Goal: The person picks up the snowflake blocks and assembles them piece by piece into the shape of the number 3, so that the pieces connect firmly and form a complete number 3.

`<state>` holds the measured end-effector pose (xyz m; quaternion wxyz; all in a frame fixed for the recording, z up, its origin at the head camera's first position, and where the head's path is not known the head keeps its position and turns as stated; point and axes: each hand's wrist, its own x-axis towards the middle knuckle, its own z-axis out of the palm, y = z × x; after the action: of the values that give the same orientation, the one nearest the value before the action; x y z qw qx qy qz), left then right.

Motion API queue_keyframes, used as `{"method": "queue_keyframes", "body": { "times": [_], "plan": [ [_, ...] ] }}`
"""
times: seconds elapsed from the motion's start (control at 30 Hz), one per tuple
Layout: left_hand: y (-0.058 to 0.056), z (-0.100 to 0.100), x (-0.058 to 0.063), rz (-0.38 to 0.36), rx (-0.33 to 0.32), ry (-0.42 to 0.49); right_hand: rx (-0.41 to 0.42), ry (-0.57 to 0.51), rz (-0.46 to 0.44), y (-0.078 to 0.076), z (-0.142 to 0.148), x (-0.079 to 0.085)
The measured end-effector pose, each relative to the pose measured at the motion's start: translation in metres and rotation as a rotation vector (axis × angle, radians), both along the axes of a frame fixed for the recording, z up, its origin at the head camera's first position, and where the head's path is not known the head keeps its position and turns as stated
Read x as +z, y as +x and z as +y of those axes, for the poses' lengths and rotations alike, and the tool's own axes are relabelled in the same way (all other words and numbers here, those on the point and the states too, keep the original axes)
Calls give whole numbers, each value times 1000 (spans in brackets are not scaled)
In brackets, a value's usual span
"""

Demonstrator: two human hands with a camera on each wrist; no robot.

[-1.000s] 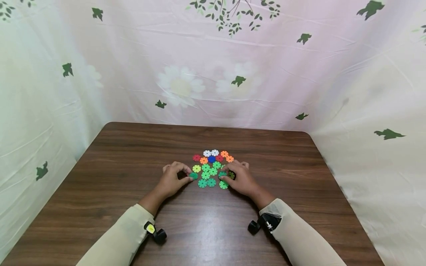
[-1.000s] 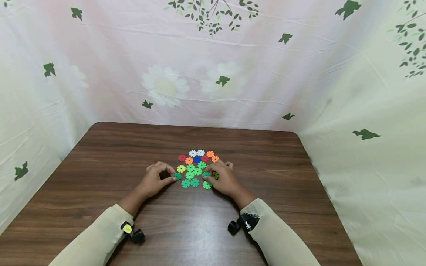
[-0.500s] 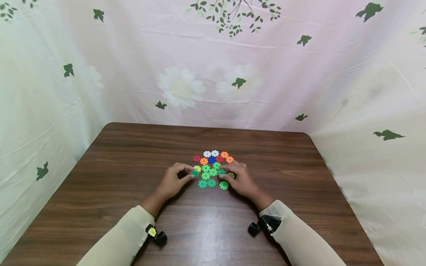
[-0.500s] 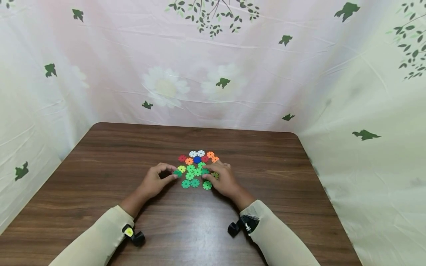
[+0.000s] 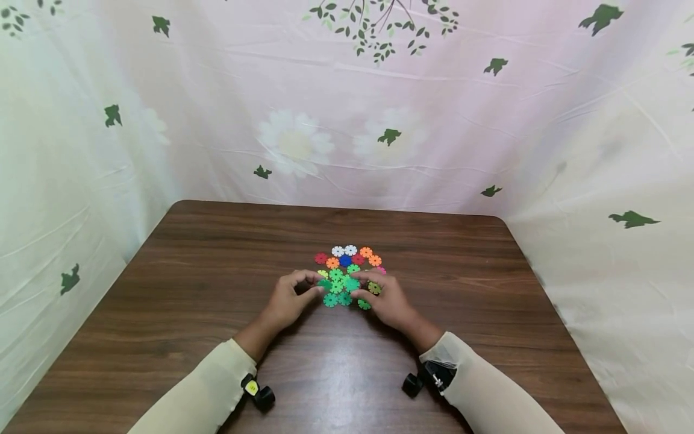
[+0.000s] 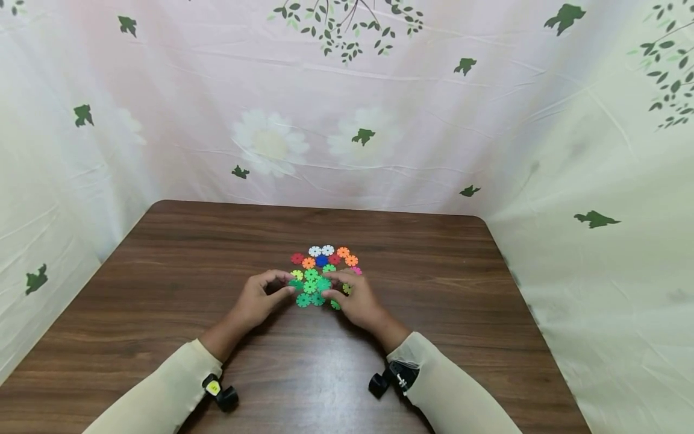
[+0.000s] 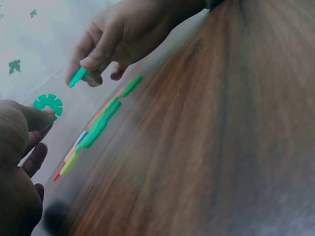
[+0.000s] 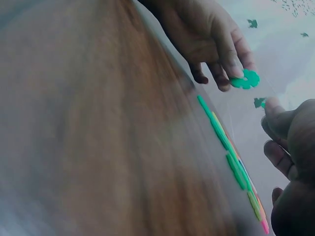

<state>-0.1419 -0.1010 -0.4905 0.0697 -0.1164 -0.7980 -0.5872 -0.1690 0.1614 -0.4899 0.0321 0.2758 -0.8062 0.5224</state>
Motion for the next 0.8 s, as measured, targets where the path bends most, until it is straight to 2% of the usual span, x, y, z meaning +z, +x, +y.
{"method": "queue_keyframes", "body": {
  "times": [0.17,0.3,0.5,0.8],
  "plan": [
    [2,4,1,-14,-11,27,-2,-18,-95,5,-5,3],
    [2,6,0,-12,-17,40,-4,-30,-128,7,-7,4],
    [3,7,0,8,-36,38,-7,-49,-146,10,-10,7],
    [6,9,3,-23,-41,19,-6,-68,-126,10,-13,7]
  ]
}}
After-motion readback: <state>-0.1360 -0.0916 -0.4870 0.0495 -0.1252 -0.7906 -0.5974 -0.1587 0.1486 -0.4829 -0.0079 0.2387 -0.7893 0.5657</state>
